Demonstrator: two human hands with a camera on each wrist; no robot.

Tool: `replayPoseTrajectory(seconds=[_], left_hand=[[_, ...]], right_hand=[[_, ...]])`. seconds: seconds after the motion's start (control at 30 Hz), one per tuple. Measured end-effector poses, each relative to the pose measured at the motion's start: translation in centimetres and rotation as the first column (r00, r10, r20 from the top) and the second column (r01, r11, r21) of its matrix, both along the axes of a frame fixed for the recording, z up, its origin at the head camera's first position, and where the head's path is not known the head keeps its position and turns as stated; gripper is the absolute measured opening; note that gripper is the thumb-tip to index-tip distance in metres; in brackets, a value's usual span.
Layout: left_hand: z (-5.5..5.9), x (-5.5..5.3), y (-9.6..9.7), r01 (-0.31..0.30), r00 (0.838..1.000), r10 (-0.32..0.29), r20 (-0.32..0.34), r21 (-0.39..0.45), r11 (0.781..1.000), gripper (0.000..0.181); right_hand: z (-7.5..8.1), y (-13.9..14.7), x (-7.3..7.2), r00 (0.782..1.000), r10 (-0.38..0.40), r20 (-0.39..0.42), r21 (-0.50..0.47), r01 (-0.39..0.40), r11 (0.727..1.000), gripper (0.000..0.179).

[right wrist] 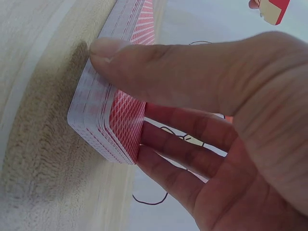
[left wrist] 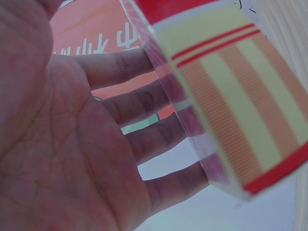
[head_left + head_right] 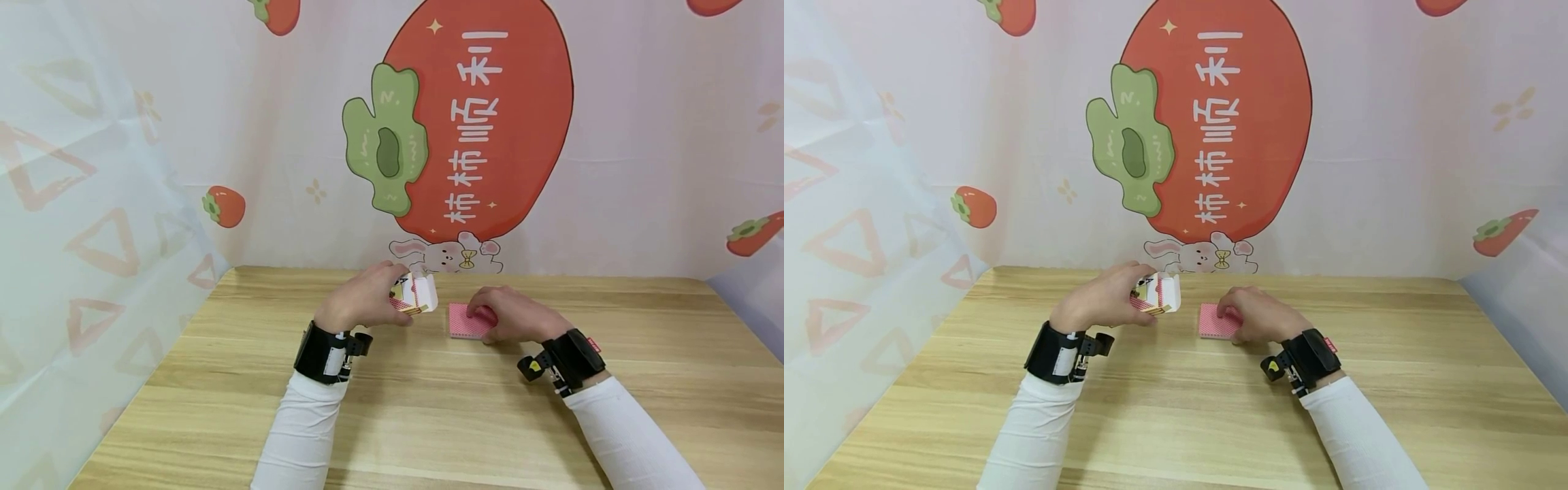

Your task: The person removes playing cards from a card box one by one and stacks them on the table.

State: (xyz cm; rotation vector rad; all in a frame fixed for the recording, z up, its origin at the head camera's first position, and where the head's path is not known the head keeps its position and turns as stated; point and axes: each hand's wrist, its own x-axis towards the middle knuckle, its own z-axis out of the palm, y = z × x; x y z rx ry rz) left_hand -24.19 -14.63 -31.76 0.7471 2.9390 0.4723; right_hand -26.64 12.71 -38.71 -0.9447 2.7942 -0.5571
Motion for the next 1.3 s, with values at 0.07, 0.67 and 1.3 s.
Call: replayPoseTrajectory(seconds=[0.07,0.67,1.3], left_hand=[[-0.02,0.0,0.04,0.002,1.0,-0.002,0.001,0.001,1.0,0.071],[-0.16,-0.04,0.47,0.017,1.0,-0.017,0.005,-0.007,1.0,0.069],[-0.3,-0.05,0.52,0.021,1.0,-0.021,0.001,-0.006,1.0,0.067]], right_hand=[[0.0,-0.01,0.0,1.0,-0.002,0.001,-0.001,0.002,1.0,0.044],[0.06,0.19,-0.17,1.0,0.003,0.004,-0.036,-0.003,0.999,0.041],[-0.17,0.18,-0.08,0.999,-0.002,-0.046,0.014,0.002,1.0,0.041]])
